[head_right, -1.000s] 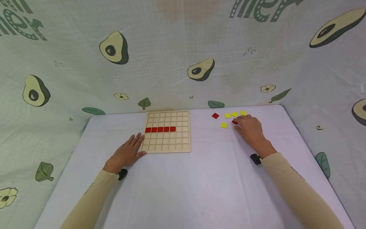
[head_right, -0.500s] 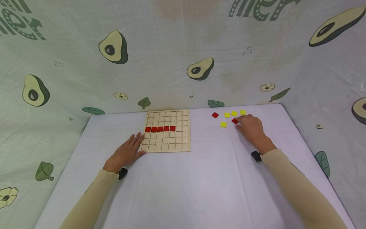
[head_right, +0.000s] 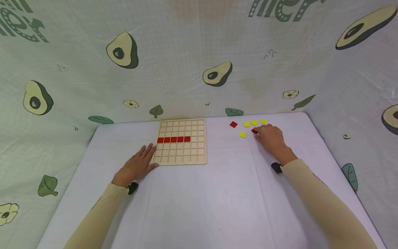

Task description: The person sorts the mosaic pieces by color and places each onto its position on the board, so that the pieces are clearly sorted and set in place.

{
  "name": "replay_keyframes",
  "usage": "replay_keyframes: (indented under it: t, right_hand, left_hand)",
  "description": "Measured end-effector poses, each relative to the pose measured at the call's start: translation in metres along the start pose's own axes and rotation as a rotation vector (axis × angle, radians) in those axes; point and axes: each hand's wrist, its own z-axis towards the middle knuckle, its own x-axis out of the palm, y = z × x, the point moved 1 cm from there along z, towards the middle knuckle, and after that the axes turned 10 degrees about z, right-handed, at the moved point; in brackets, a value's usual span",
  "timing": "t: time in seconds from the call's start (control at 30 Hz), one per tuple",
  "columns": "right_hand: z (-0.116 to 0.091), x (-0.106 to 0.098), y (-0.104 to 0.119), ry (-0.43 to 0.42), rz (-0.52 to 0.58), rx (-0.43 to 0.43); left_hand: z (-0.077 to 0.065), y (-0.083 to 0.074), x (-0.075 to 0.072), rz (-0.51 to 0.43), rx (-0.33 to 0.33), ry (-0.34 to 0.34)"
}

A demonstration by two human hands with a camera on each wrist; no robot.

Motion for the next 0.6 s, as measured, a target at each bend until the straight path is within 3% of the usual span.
replay_keyframes:
  t: [0.6]
  right_hand:
    - [0.0084, -0.003, 0.0096, -0.012, 0.051, 0.031]
  left_hand:
    - [0.0033, 0.0017, 0.0016, -0.004, -0.011, 0.016]
